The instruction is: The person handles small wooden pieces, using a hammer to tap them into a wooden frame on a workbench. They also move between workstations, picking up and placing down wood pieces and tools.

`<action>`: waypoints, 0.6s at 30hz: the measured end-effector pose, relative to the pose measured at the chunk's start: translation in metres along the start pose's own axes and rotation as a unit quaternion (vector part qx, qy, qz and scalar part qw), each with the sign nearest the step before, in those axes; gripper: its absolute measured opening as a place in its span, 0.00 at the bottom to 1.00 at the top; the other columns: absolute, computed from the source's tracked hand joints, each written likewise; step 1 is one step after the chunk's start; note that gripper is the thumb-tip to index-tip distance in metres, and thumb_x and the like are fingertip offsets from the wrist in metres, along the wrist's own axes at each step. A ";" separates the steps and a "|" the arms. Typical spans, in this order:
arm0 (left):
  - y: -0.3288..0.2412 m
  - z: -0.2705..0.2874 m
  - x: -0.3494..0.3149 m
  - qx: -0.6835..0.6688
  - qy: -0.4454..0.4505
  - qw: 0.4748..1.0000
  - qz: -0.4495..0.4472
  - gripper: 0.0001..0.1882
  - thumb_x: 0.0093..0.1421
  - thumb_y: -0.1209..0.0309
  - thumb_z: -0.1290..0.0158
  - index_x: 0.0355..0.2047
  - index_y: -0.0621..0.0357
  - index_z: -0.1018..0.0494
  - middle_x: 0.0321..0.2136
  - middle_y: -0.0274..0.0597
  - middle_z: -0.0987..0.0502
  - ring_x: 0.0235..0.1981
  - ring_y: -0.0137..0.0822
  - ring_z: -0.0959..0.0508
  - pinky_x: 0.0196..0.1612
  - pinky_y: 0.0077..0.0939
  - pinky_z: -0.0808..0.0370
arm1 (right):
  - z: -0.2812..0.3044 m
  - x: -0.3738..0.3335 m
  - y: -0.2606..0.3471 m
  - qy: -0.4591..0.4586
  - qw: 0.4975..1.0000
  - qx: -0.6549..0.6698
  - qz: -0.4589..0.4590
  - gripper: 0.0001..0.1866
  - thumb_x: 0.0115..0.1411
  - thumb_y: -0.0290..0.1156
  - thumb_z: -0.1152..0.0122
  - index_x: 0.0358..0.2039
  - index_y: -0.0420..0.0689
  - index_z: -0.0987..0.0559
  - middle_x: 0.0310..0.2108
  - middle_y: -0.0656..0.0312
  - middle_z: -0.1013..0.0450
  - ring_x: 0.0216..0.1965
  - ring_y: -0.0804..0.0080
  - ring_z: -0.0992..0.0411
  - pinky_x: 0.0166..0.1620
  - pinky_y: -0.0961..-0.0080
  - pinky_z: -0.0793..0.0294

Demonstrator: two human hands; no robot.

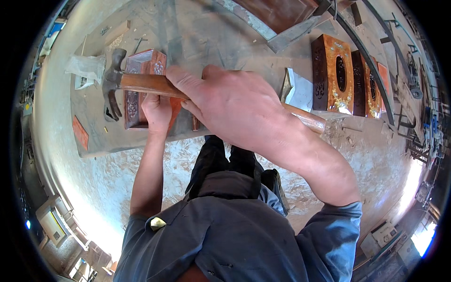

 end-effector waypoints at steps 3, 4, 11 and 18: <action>-0.006 -0.001 0.001 -0.016 0.005 1.000 0.025 0.07 0.61 0.80 0.46 0.38 0.64 0.21 0.33 0.44 0.17 0.35 0.29 0.19 0.42 0.25 0.24 | 0.000 0.001 0.004 -0.003 0.998 -0.054 0.013 0.27 0.57 0.34 0.35 0.58 0.53 0.29 0.26 0.56 0.27 0.25 0.52 0.26 0.26 0.60 0.26; -0.007 -0.001 0.001 -0.019 0.010 0.999 0.040 0.07 0.61 0.80 0.47 0.39 0.64 0.21 0.34 0.44 0.17 0.36 0.29 0.19 0.43 0.25 0.24 | 0.004 0.002 0.006 -0.012 0.999 -0.049 0.015 0.27 0.57 0.35 0.36 0.58 0.54 0.29 0.26 0.56 0.27 0.24 0.52 0.26 0.26 0.60 0.26; -0.010 0.000 0.000 -0.009 0.021 0.999 0.048 0.06 0.59 0.78 0.45 0.37 0.62 0.23 0.33 0.47 0.20 0.34 0.38 0.20 0.40 0.28 0.25 | 0.003 -0.001 0.003 -0.010 0.997 -0.072 0.012 0.26 0.57 0.36 0.36 0.58 0.54 0.28 0.25 0.57 0.28 0.24 0.52 0.26 0.26 0.60 0.26; 0.003 -0.003 -0.003 0.028 0.033 0.998 0.037 0.12 0.59 0.81 0.46 0.43 0.60 0.22 0.38 0.50 0.18 0.39 0.39 0.18 0.45 0.27 0.24 | 0.007 -0.004 0.004 -0.067 0.998 0.001 0.010 0.26 0.58 0.35 0.36 0.58 0.54 0.27 0.25 0.57 0.28 0.23 0.53 0.26 0.26 0.61 0.27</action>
Point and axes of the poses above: each hand's wrist, its own x-axis towards the middle knuckle, its own z-axis out of the back of the hand, y = z × x, the point moved 4 cm from there along x, towards the middle knuckle
